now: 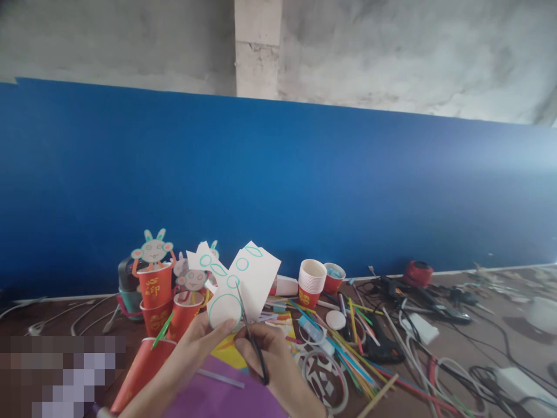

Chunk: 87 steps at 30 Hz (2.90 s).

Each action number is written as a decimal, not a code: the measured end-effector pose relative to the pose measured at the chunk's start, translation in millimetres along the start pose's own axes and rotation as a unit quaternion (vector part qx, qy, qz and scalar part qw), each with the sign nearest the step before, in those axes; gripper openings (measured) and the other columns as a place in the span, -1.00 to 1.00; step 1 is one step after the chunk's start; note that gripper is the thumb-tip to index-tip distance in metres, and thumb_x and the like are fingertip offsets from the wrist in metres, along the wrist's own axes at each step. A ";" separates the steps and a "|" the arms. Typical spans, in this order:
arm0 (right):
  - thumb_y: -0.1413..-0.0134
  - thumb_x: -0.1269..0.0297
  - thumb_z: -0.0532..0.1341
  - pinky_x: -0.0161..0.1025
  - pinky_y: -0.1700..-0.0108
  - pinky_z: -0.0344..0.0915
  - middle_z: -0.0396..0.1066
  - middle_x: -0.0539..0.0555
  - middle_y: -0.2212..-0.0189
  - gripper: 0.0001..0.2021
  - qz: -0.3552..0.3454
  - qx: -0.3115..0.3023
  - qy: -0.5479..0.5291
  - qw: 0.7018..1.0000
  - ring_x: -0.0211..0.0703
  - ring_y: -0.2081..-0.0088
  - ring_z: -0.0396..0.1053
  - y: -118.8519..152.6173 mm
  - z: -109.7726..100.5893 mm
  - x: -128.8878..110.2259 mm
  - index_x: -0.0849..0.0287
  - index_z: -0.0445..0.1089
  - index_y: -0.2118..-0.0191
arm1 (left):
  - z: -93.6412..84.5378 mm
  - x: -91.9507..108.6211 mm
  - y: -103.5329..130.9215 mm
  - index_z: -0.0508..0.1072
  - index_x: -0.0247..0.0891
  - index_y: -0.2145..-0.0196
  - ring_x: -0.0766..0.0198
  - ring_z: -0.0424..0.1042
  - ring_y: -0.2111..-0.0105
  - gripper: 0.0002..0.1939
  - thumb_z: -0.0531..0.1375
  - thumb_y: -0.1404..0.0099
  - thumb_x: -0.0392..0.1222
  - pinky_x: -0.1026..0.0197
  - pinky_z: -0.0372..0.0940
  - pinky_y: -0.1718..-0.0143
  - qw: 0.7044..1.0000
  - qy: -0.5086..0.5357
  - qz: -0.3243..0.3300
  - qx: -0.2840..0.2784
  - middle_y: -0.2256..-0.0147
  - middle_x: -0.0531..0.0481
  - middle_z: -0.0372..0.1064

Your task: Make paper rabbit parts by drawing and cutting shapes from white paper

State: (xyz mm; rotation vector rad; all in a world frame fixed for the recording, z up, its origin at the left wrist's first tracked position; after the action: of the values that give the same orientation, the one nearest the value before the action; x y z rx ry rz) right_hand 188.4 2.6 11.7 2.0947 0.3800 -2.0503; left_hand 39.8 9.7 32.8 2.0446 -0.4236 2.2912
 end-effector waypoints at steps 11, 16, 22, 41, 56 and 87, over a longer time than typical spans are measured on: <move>0.10 -0.18 0.25 -0.43 0.71 -0.13 0.06 -0.18 0.78 -0.53 0.009 -0.028 0.021 0.999 -0.46 0.75 -0.04 0.5 -4.8 -7.1 0.22 0.30 0.50 | -8.1 -1.9 -1.2 0.49 -0.37 0.26 0.19 0.36 0.34 -0.61 0.22 -0.16 0.05 0.23 0.21 0.29 0.999 -0.026 -0.012 -0.028 0.37 -0.06 0.45; 0.13 -0.17 0.27 -0.42 0.71 -0.14 0.06 -0.18 0.79 -0.53 0.017 -0.029 0.014 0.999 -0.45 0.75 -0.04 3.5 -3.2 -11.6 0.22 0.30 0.50 | -8.4 -3.1 -1.8 0.50 -0.38 0.29 0.21 0.35 0.36 -0.63 0.21 -0.17 0.04 0.24 0.20 0.29 0.999 -0.030 -0.004 -0.031 0.39 -0.07 0.45; 0.09 -0.15 0.26 -0.43 0.70 -0.15 0.00 -0.20 0.78 -0.54 0.017 -0.029 0.018 0.999 -0.47 0.74 -0.09 3.6 -5.0 -11.1 0.21 0.28 0.53 | -8.4 1.4 -2.4 0.51 -0.35 0.34 0.22 0.35 0.37 -0.63 0.25 -0.13 0.07 0.26 0.22 0.30 0.999 -0.011 -0.011 -0.029 0.41 -0.05 0.45; 0.11 -0.04 0.32 -0.44 0.74 -0.18 0.03 -0.22 0.79 -0.61 0.043 -0.045 -0.005 0.998 -0.49 0.78 -0.09 -0.2 -9.5 -2.8 0.22 0.31 0.50 | -6.4 12.6 4.7 0.54 -0.35 0.32 0.15 0.40 0.33 -0.61 0.30 -0.05 0.06 0.23 0.26 0.27 0.999 -0.017 -0.041 0.017 0.38 -0.09 0.51; 0.13 0.09 0.27 -0.44 0.73 -0.12 0.07 -0.16 0.71 -0.72 0.056 -0.032 0.051 0.997 -0.48 0.75 -0.04 3.1 -10.1 -15.6 0.24 0.35 0.52 | -15.5 21.6 4.2 0.57 -0.32 0.23 0.13 0.40 0.27 -0.60 0.29 -0.09 0.05 0.19 0.28 0.21 0.997 -0.043 -0.045 -0.036 0.29 -0.13 0.51; 0.07 0.22 0.28 -0.44 0.70 -0.12 0.08 -0.16 0.76 -0.82 0.034 -0.082 0.079 0.993 -0.45 0.73 -0.01 2.1 -16.3 -4.2 0.23 0.41 0.52 | -37.7 21.9 7.0 0.53 -0.33 0.14 0.10 0.42 0.21 -0.59 0.33 -0.06 -0.08 0.18 0.26 0.16 0.993 -0.031 -0.081 -0.079 0.25 -0.12 0.51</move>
State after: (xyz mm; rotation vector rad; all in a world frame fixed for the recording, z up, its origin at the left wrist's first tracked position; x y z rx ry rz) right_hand 204.5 5.4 16.3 2.1445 0.4756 -1.7576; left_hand -1.0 8.4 49.5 1.9971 -0.4108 2.0381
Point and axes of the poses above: each hand's wrist, its own y-axis away from the middle knuckle, its own z-axis out of the palm, x = y × z, the point moved 1 cm from there along -y, towards the middle knuckle
